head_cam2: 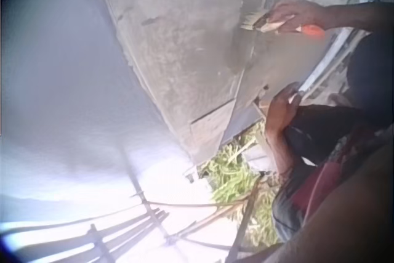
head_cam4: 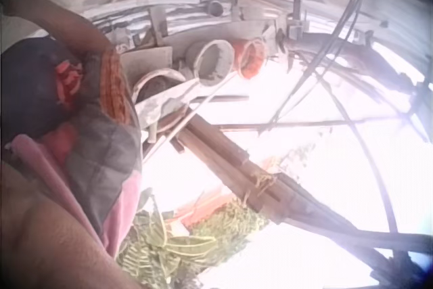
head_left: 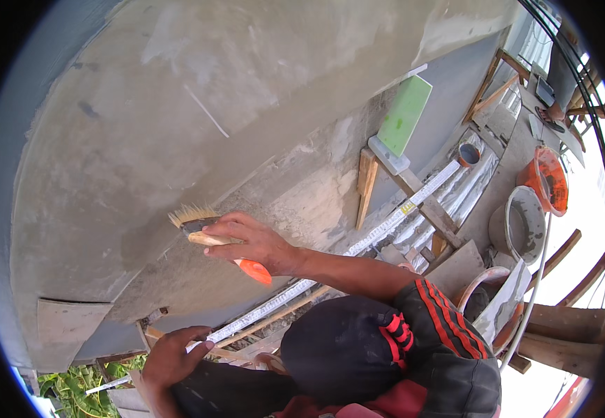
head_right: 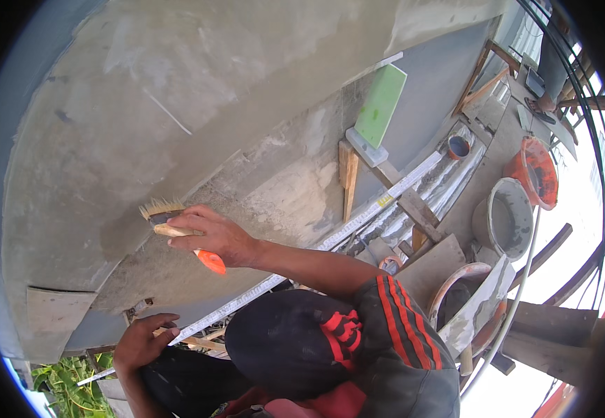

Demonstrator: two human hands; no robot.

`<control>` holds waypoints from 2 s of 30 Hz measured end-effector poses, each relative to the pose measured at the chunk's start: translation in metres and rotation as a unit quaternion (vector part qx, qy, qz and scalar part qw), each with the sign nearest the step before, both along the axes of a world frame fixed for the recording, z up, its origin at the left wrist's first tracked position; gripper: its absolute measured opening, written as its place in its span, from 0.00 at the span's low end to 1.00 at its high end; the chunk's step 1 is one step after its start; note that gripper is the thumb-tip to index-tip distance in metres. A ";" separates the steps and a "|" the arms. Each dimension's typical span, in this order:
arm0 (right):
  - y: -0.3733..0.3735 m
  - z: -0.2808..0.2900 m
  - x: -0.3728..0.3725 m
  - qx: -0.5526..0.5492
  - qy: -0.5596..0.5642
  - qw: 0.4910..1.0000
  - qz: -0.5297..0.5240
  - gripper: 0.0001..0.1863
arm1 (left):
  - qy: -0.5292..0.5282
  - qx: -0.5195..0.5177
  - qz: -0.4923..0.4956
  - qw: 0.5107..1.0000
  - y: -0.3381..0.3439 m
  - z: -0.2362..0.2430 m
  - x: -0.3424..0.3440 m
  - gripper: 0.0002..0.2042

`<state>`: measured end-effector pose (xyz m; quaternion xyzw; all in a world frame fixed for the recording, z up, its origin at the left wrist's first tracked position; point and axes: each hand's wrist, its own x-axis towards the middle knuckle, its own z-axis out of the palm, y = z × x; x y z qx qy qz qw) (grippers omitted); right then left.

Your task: The person applies and smooths plaster on a wall using a brush, trowel, and float. They repeatedly scoop plaster from a bucket, spread it on the wall, and level the surface with a straightedge and float.

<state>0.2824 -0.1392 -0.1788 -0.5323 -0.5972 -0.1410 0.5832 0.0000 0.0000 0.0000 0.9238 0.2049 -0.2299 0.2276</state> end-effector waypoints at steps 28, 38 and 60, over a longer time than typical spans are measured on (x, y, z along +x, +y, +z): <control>0.086 0.019 -0.055 0.049 -0.057 0.964 -0.257 0.11 | -0.114 0.050 -0.001 0.992 -0.014 0.036 -0.132 0.22; 0.203 0.012 -0.160 -0.074 -0.034 0.983 0.167 0.13 | -0.158 0.020 0.045 0.986 0.008 0.030 -0.209 0.20; 0.148 0.033 -0.085 -0.100 0.162 0.972 0.136 0.12 | -0.169 -0.041 -0.042 0.984 0.028 0.026 -0.152 0.20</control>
